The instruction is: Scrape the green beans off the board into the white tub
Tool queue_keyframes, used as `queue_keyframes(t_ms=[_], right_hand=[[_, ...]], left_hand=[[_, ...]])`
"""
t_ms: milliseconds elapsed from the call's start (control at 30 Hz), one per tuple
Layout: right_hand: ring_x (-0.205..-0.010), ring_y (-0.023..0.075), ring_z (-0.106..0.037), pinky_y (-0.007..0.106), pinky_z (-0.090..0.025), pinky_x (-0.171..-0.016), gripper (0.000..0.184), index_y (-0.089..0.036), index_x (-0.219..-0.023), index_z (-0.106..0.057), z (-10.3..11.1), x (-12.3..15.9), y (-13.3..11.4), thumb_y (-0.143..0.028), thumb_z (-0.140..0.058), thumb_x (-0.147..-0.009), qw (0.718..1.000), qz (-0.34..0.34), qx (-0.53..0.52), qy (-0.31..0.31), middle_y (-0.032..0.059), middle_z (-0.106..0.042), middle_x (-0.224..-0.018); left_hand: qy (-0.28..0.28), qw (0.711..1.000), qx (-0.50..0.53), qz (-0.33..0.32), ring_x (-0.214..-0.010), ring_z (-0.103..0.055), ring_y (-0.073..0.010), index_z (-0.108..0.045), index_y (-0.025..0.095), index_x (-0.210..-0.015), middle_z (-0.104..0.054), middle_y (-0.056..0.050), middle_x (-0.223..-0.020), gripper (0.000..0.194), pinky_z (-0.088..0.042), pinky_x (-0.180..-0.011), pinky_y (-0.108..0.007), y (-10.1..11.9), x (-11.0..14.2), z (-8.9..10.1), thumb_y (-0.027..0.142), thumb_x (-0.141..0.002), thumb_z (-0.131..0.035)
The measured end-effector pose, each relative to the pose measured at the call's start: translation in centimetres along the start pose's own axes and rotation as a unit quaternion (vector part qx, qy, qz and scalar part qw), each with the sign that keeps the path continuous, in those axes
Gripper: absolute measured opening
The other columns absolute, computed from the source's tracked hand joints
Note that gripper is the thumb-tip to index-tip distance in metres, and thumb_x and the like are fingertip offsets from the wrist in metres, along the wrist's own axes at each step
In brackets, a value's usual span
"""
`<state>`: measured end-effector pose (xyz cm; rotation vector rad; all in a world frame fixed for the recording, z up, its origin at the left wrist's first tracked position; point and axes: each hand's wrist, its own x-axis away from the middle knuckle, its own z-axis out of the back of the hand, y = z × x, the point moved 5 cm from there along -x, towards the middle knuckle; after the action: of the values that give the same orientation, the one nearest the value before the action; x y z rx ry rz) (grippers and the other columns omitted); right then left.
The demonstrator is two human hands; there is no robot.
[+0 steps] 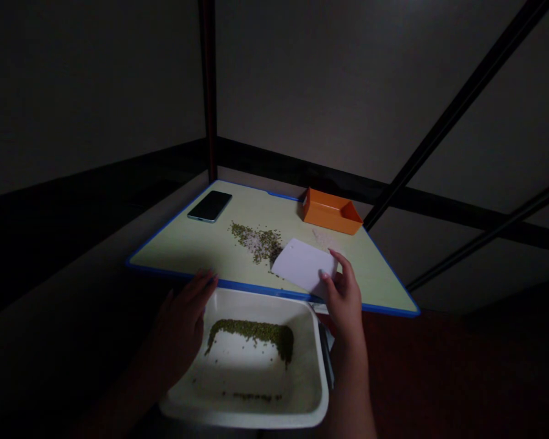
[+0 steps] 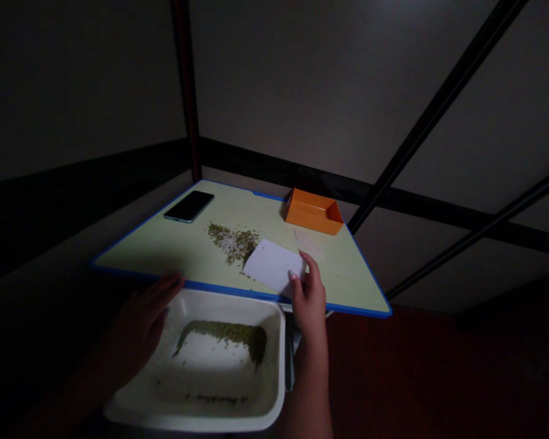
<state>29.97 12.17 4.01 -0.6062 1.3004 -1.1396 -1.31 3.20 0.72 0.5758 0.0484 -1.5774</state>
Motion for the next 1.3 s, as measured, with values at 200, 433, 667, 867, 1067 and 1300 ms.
queue_keyframes(t_ms=[200, 433, 667, 867, 1067, 1300], right_hand=[[-0.079, 0.0215, -0.065, 0.032, -0.052, -0.067, 0.051, -0.025, -0.138, -0.052, -0.5, 0.0, -0.1, -0.039, -0.060, -0.089, 1.000, -0.011, -0.009, -0.009, 0.0068, -0.071, -0.096], [-0.079, 0.0199, -0.064, 0.030, -0.050, -0.064, 0.052, -0.023, -0.135, -0.053, -0.5, -0.3, -0.4, -0.039, -0.063, -0.087, 1.000, -0.015, -0.006, 0.014, 0.0072, -0.070, -0.098], [-0.068, 0.0178, -0.060, 0.028, -0.046, -0.058, 0.051, -0.023, -0.135, -0.054, -1.6, -1.2, -0.6, -0.037, -0.063, -0.086, 1.000, -0.013, 0.007, -0.026, 0.0036, -0.068, -0.085], [-0.066, 0.0152, -0.055, 0.026, -0.042, -0.057, 0.049, -0.024, -0.135, -0.054, -1.7, -1.4, -0.4, -0.034, -0.061, -0.088, 0.999, -0.008, 0.016, -0.040, 0.0010, -0.065, -0.082], [-0.068, 0.0162, -0.056, 0.028, -0.044, -0.059, 0.050, -0.026, -0.138, -0.053, -1.7, -1.2, -0.2, -0.033, -0.058, -0.088, 0.998, -0.011, 0.017, -0.056, 0.0019, -0.066, -0.086], [-0.073, 0.0174, -0.059, 0.031, -0.048, -0.064, 0.049, -0.027, -0.137, -0.054, -1.8, -1.0, -0.5, -0.030, -0.059, -0.088, 0.997, 0.001, 0.000, -0.078, 0.0063, -0.070, -0.107]], left_hand=[[-0.008, 1.000, -0.003, 0.017, -0.144, -0.045, -0.0240, -0.051, 0.026, -0.142, -0.051, -0.006, -0.154, 0.057, -0.040, -0.115, -0.055, 0.1, 0.0, 0.0, 0.021, -0.091, -0.027], [-0.018, 1.000, 0.005, 0.016, -0.145, -0.043, -0.0240, -0.050, 0.024, -0.143, -0.049, -0.007, -0.155, 0.057, -0.039, -0.115, -0.055, 0.2, -0.1, 0.2, 0.020, -0.091, -0.026], [-0.027, 1.000, 0.002, 0.008, -0.143, -0.045, -0.0245, -0.051, 0.025, -0.142, -0.051, -0.006, -0.154, 0.056, -0.041, -0.114, -0.054, 0.1, -0.2, 0.4, 0.021, -0.091, -0.029], [-0.006, 1.000, 0.005, 0.013, -0.142, -0.046, -0.0219, -0.053, 0.024, -0.140, -0.052, -0.006, -0.152, 0.057, -0.040, -0.115, -0.053, 0.1, 0.0, 0.0, 0.018, -0.090, -0.028], [-0.008, 1.000, 0.005, 0.018, -0.144, -0.044, -0.0226, -0.052, 0.024, -0.141, -0.050, -0.006, -0.154, 0.057, -0.039, -0.115, -0.055, 0.0, 0.0, 0.0, 0.020, -0.091, -0.026], [-0.014, 1.000, 0.009, 0.017, -0.145, -0.043, -0.0224, -0.051, 0.025, -0.141, -0.051, -0.005, -0.153, 0.056, -0.038, -0.116, -0.055, -0.1, 0.0, 0.1, 0.019, -0.090, -0.028]])
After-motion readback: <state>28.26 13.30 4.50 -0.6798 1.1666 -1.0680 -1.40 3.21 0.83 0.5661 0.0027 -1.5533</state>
